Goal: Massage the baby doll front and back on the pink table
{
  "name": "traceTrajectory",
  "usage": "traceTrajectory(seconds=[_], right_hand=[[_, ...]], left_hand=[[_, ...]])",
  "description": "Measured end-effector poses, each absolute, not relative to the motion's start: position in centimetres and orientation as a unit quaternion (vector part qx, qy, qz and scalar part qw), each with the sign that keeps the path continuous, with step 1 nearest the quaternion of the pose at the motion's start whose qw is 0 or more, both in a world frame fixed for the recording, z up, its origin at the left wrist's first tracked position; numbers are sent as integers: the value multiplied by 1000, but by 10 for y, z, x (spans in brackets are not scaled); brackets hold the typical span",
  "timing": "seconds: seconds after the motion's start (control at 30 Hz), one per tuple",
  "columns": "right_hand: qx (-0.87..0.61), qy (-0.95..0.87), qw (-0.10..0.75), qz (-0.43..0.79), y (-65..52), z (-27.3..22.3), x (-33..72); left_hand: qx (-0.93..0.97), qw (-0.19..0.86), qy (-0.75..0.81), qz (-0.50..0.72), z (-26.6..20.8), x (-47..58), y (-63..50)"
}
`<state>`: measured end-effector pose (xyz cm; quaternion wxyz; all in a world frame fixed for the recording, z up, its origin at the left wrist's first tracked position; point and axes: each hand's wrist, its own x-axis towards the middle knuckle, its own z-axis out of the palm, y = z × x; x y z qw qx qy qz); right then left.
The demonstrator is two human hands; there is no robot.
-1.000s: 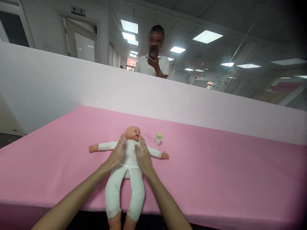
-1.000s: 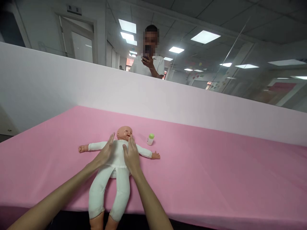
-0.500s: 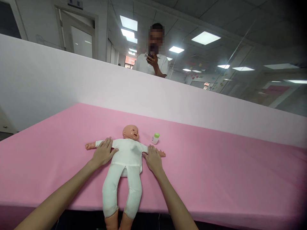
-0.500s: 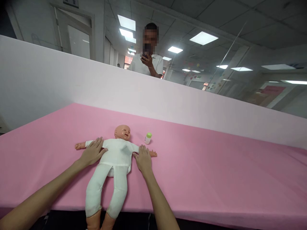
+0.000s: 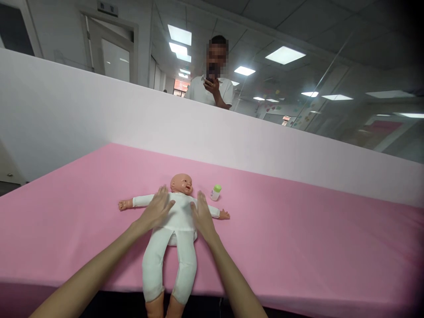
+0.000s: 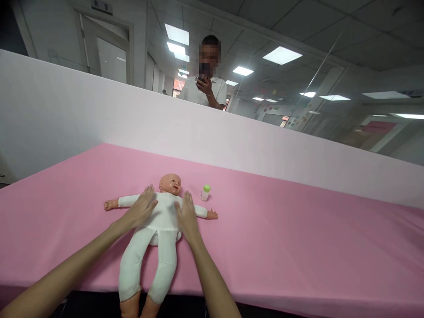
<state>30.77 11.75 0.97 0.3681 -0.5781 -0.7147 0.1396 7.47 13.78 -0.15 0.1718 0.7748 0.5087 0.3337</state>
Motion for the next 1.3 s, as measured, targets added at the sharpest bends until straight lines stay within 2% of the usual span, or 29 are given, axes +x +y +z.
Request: traceTrajectory(seconds=[0.13, 0.3, 0.67, 0.8, 0.93, 1.13, 1.3], right_hand=[[-538, -765, 309, 175, 125, -1, 285], [-558, -768, 269, 163, 128, -10, 300], [-661, -726, 186, -23, 123, -25, 371], [-672, -704, 231, 15, 120, -12, 366], [-615, -724, 304, 68, 116, 0, 331], [-543, -772, 297, 146, 122, -10, 291], [-589, -747, 284, 120, 127, -24, 316]], left_hand=[[796, 245, 467, 297, -7, 102, 135], [794, 239, 489, 271, -18, 88, 139], [763, 44, 605, 222, -44, 18, 144], [740, 85, 620, 245, -30, 20, 145], [767, 144, 543, 310, -7, 53, 134], [787, 260, 469, 304, -6, 103, 127], [763, 242, 528, 284, -25, 86, 140]])
